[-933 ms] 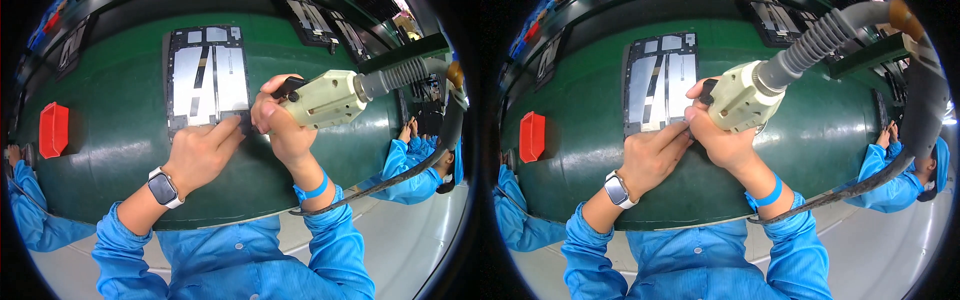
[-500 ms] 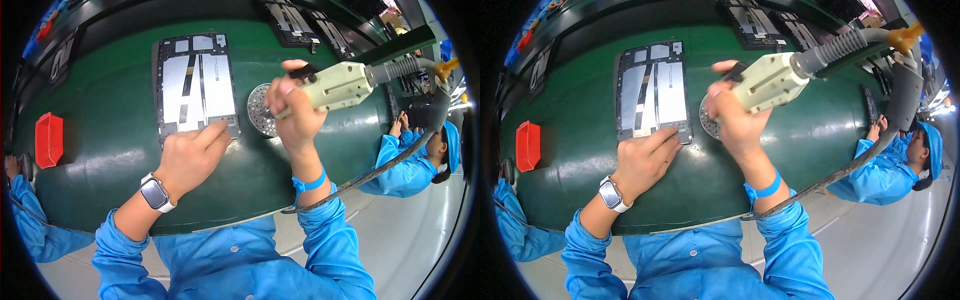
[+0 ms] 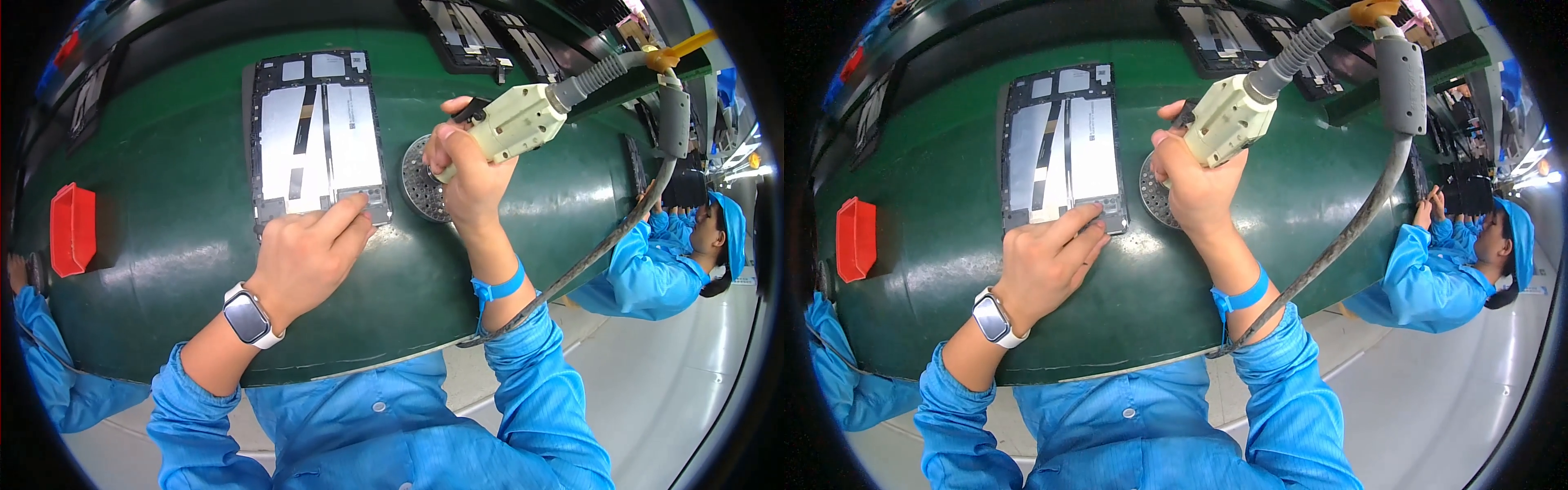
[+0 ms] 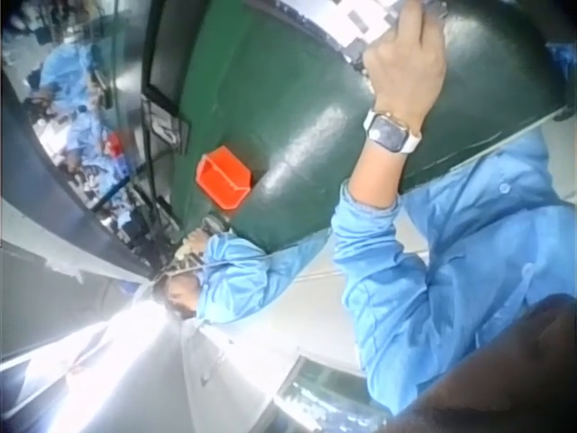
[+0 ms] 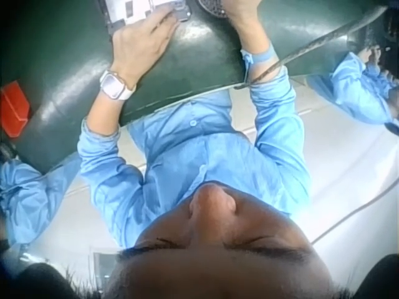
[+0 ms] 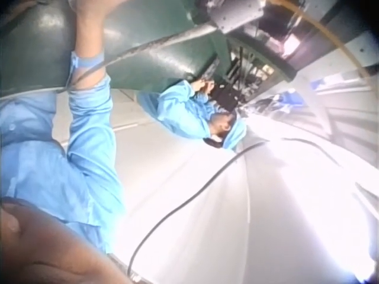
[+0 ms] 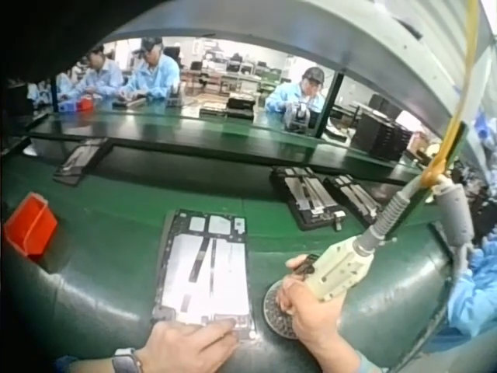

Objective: The person assembles parts of an electronic device by hand, taking internal components from a container of parts and attaching them to an electronics chassis and a tablet screen, using an electric screwdriver and a stylus or probe to secure the components.

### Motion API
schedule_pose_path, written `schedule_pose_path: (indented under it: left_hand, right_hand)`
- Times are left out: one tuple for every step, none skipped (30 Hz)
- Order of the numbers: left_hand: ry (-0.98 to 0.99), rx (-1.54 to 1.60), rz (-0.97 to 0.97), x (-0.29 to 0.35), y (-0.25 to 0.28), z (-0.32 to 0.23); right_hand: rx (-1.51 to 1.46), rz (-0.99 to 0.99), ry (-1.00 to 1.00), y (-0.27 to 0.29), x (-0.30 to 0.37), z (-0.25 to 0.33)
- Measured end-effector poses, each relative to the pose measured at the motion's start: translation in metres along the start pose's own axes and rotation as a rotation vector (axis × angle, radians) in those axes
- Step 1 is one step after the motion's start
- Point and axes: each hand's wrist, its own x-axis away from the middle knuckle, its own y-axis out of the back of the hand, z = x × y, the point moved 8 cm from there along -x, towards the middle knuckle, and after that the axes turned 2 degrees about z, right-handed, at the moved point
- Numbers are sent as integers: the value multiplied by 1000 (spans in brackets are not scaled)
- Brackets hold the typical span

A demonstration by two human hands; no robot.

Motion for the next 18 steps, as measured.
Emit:
schedule_pose_path:
  left_hand:
    - [-1,-1,-3,0,0,0]
    - [-1,-1,-4,0,0,0]
    - [-1,-6,5,0,0,0]
    - [-1,-11,14,1,0,0]
    - [-1,-12,14,1,0,0]
    - [-3,-20,14,2,0,0]
    - [-6,-26,14,2,0,0]
    - [-7,-26,16,2,0,0]
    - [-8,-18,12,2,2,2]
    - [-10,-12,8,3,4,4]
    - [-12,-14,10,3,6,5]
    - [-7,-16,13,4,9,7]
    - [-3,-19,15,5,10,8]
    - [-5,-20,16,6,10,9]
    - [-5,-16,21,7,9,9]
    - [-3,-12,25,7,9,9]
    - [-3,-13,25,7,11,9]
    - [-5,5,42,7,12,10]
  right_hand:
    - [1,0,1,0,0,0]
    - [6,-2,-5,1,1,-1]
    - [10,-4,-11,1,1,-2]
    - [10,-3,-10,0,2,-1]
    - [61,-1,1,-2,2,1]
    - [111,1,11,-4,3,2]
    - [111,0,11,-3,3,2]
    - [57,0,11,-1,2,1]
    - [3,0,12,0,2,0]
    - [0,-1,12,0,3,0]
    - [-2,3,14,0,3,0]
    - [-3,6,16,-1,4,1]
    - [-5,5,17,-1,4,1]
    - [-1,13,20,-3,4,1]
    - [3,22,23,-4,4,1]
    - [2,22,23,-4,5,2]
    - [3,18,23,-3,5,1]
    - [4,15,23,-3,5,1]
